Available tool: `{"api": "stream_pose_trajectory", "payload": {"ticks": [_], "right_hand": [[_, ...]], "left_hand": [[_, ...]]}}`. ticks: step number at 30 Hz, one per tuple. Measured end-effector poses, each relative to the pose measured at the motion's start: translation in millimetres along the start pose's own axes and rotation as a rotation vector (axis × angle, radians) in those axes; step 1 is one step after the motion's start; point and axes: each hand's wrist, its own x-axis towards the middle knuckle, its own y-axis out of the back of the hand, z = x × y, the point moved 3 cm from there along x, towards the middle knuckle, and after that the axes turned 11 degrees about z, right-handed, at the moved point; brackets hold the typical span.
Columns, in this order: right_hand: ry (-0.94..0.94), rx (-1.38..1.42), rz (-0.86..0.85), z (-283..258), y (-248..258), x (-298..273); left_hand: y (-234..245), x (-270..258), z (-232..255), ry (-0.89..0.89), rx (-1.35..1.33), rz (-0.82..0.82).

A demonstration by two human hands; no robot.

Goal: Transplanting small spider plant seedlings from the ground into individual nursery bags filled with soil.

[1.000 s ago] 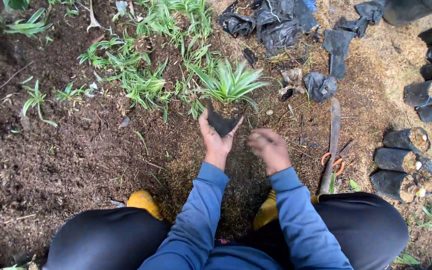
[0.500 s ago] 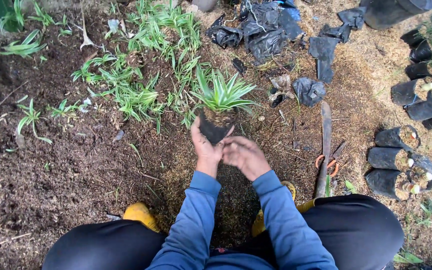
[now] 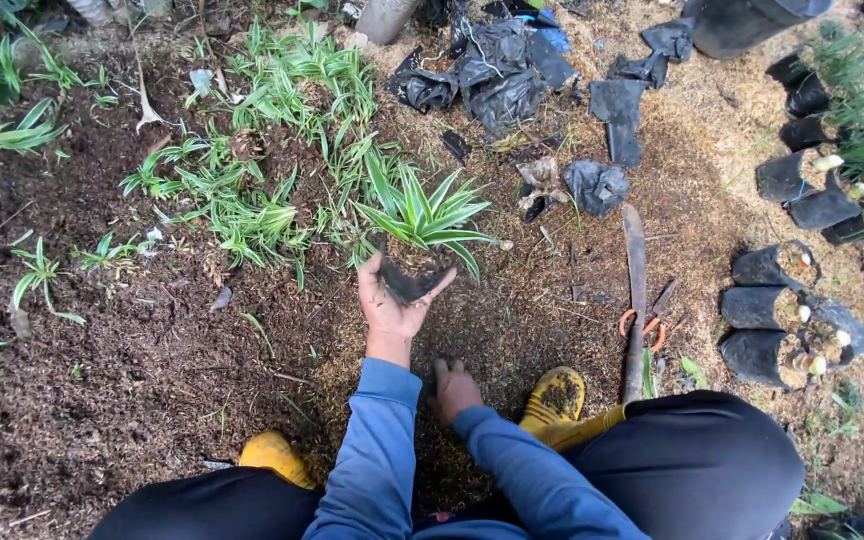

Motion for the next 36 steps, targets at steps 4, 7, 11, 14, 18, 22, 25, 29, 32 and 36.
{"api": "stream_pose_trajectory", "payload": {"ticks": [4, 7, 11, 14, 18, 22, 25, 29, 32, 36], "right_hand": [[0.025, 0.115, 0.047, 12, 1, 11], [0.014, 0.180, 0.088, 19, -15, 19], [0.068, 0.286, 0.311, 39, -20, 52], [0.009, 0.422, 0.467, 38, 56, 54], [0.216, 0.379, 0.573, 28, 192, -7], [0.331, 0.445, 0.490, 11, 295, -59], [0.367, 0.314, 0.386, -9, 344, -107], [0.490, 0.185, 0.231, -19, 370, -135], [0.535, 0.108, 0.289, -14, 382, -135], [0.599, 0.219, 0.284, -22, 385, -126]], "left_hand": [[-9, -9, -1, 0.007, 0.075, -0.047], [-9, -13, 0, 0.034, 0.118, -0.050], [-29, -35, -3, 0.062, 0.178, -0.079], [-24, -39, 2, 0.051, 0.210, -0.074], [-13, -20, -1, 0.144, 0.179, -0.059], [-22, -32, -7, 0.162, 0.239, -0.087], [-30, -41, -16, 0.208, 0.284, -0.087], [-14, -19, -23, 0.221, 0.337, -0.100], [-6, -17, -29, 0.222, 0.448, -0.109], [-4, -5, -36, 0.242, 0.541, -0.127]]}}
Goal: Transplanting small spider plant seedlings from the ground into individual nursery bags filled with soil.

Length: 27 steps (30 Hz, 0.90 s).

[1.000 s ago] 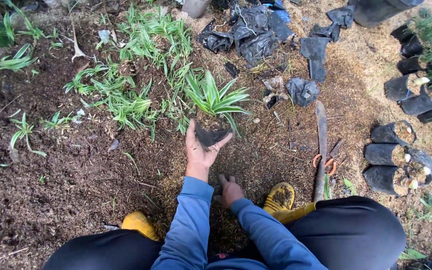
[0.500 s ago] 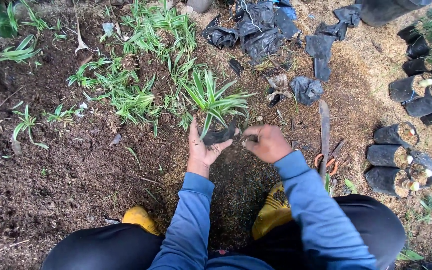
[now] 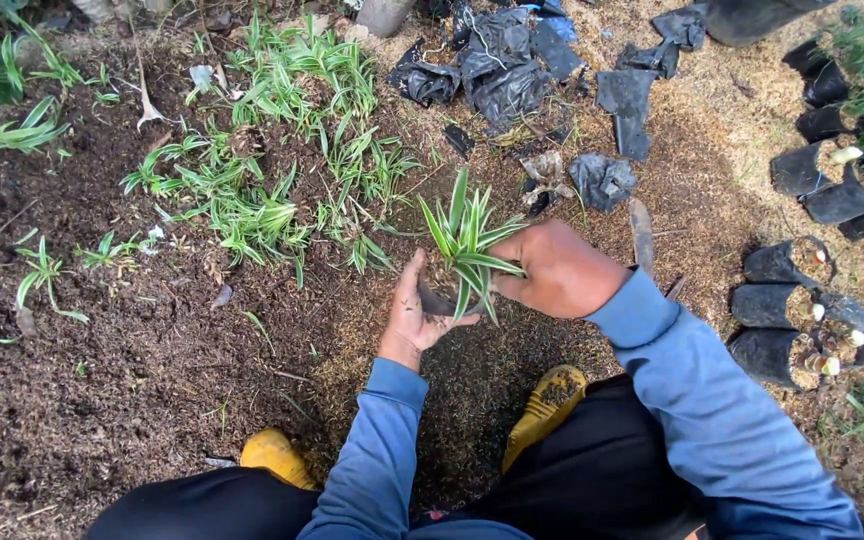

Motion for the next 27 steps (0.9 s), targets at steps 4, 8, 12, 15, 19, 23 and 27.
{"api": "stream_pose_trajectory", "payload": {"ticks": [4, 8, 12, 15, 19, 23, 27], "right_hand": [[-0.022, 0.048, 0.103, 14, -14, 13], [0.060, 0.094, 0.227, 22, -12, 16], [0.181, 0.136, 0.175, 20, -12, 10], [0.156, 0.137, 0.175, 23, -9, 5], [0.032, 0.146, 0.321, 53, -26, 12], [0.078, 0.129, 0.318, 49, -31, 12], [0.112, 0.154, 0.292, 41, -23, 6]], "left_hand": [[24, 30, -13, 0.021, 0.007, 0.035], [21, 35, -18, 0.041, -0.015, 0.009], [14, 39, -19, 0.032, -0.053, 0.008], [2, 33, -15, 0.032, -0.087, 0.041], [14, 44, -22, 0.043, -0.031, 0.020], [24, 56, -25, 0.021, -0.017, 0.019], [10, 40, -21, 0.026, -0.017, 0.026]]}}
